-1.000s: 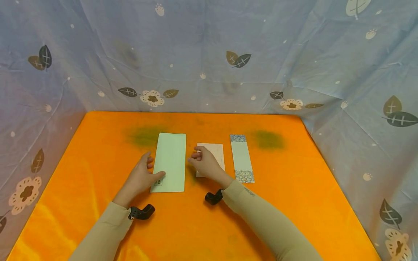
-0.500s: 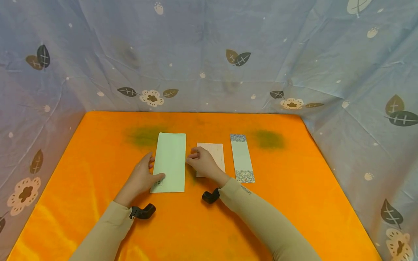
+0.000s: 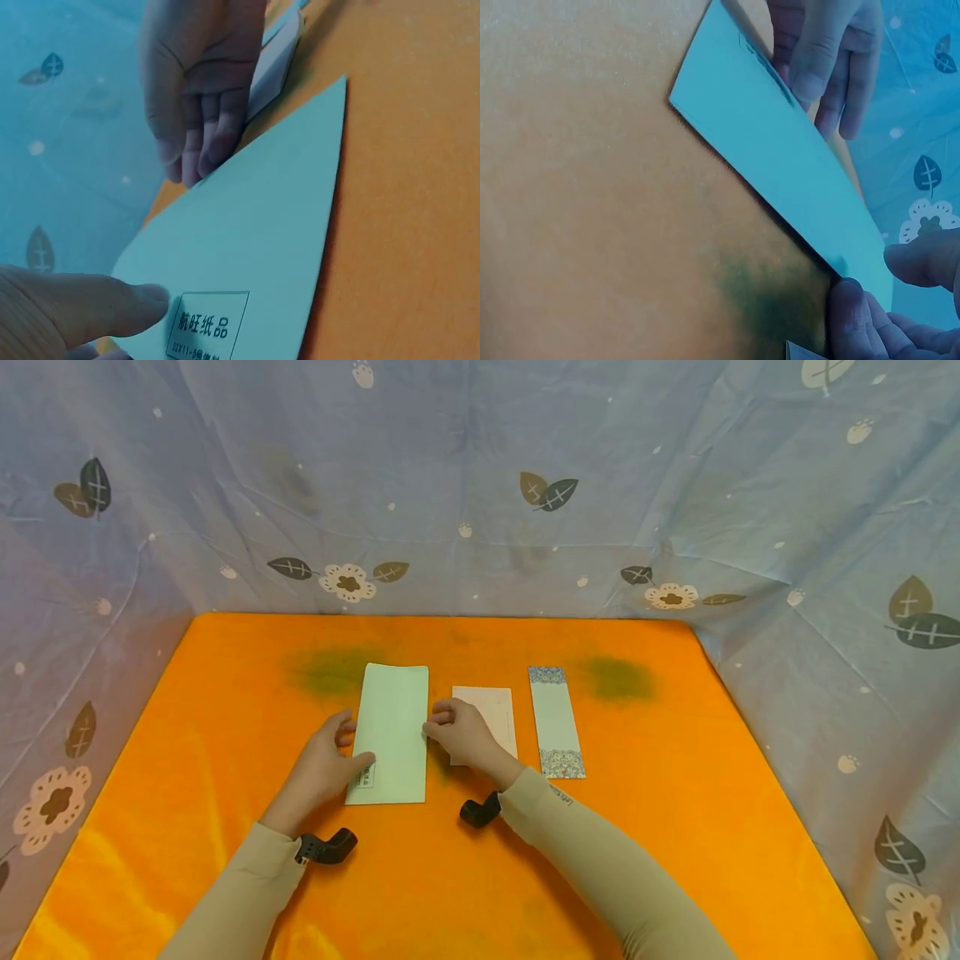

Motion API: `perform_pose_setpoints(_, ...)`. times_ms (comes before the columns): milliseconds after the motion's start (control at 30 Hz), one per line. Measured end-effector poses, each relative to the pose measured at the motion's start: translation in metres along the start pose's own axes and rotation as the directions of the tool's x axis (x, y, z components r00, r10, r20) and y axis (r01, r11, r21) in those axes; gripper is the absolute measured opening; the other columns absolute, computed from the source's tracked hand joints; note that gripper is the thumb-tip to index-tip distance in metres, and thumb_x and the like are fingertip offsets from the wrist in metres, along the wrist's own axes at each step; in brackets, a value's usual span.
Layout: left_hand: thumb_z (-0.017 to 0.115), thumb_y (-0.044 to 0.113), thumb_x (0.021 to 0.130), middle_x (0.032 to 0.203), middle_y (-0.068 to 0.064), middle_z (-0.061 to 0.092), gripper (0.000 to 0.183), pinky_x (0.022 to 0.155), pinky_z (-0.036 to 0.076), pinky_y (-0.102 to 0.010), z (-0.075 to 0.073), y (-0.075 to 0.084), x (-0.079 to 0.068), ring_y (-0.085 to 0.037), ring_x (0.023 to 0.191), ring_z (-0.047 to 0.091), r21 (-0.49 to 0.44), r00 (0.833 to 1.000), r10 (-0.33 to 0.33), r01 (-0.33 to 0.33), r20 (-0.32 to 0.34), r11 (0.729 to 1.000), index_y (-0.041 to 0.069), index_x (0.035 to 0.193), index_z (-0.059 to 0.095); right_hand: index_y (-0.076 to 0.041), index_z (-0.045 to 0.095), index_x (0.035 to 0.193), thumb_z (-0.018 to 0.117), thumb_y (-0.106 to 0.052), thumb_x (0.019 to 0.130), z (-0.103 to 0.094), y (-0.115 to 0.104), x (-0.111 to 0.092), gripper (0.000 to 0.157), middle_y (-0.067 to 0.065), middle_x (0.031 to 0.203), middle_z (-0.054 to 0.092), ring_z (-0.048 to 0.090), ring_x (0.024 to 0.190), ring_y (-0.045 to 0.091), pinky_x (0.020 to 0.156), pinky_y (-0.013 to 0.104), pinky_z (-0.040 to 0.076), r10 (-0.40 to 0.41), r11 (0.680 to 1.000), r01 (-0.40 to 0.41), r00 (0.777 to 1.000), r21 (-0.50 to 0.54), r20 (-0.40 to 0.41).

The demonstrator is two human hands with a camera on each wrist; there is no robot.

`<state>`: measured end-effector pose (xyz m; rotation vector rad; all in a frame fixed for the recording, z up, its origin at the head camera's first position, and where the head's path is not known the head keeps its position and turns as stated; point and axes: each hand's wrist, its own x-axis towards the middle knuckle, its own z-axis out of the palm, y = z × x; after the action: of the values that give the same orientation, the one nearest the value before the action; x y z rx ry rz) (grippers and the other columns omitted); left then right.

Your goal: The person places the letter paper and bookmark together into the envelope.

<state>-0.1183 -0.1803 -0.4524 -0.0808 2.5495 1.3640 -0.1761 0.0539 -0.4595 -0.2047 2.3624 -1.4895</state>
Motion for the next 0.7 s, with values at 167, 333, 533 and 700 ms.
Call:
perform_pose_setpoints(167,0.064,0.017,0.094,0.142,-0.020,0.041,0.074,0.094,0.046,-0.048,-0.0020,0.0013,-0.0019,-0.036,0.121,0.047,-0.076,0.999,0.014,-0.017,-0.039,0.997,0.000,0.152,0.021,0.000,0.054,0.131,0.065,-0.021,0.093,-0.0012,-0.0003,-0.0015,0.045,0.002,0.101,0.066,0.065,0.087,0.016,0.077,0.030,0.054,-0.001,0.999,0.001,1.000,0.050,0.000)
perform_pose_setpoints(333,0.059,0.016,0.096,0.136,-0.019,0.047,0.066,0.091,0.049,-0.046,-0.0016,0.0010,-0.0028,-0.033,0.116,0.053,-0.068,0.996,0.028,-0.033,-0.084,0.997,-0.001,0.150,0.027,0.002,0.053,0.132,0.063,-0.018,0.093,-0.0022,-0.0007,-0.0029,0.044,0.004,0.099,0.065,0.067,0.085,0.023,0.077,0.032,0.055,-0.005,0.992,0.005,1.000,0.124,0.003)
perform_pose_setpoints(533,0.057,0.018,0.098,0.130,-0.018,0.051,0.057,0.089,0.049,-0.046,0.0003,0.0008,-0.0020,-0.032,0.111,0.055,-0.058,0.992,0.045,-0.052,-0.121,0.997,0.000,0.147,0.035,0.000,0.055,0.132,0.063,-0.018,0.092,-0.0055,-0.0020,-0.0053,0.044,0.005,0.098,0.065,0.068,0.085,0.025,0.079,0.033,0.055,0.016,0.985,-0.017,1.000,0.170,0.005)
perform_pose_setpoints(700,0.055,0.019,0.099,0.125,-0.017,0.054,0.049,0.085,0.050,-0.045,0.0024,0.0039,-0.0028,-0.032,0.108,0.056,-0.048,0.988,0.063,-0.071,-0.142,0.996,0.004,0.144,0.043,-0.004,0.058,0.128,0.064,-0.018,0.092,-0.0093,-0.0019,-0.0074,0.039,0.006,0.096,0.066,0.068,0.082,0.024,0.080,0.032,0.055,0.014,0.985,-0.015,1.000,0.171,0.009)
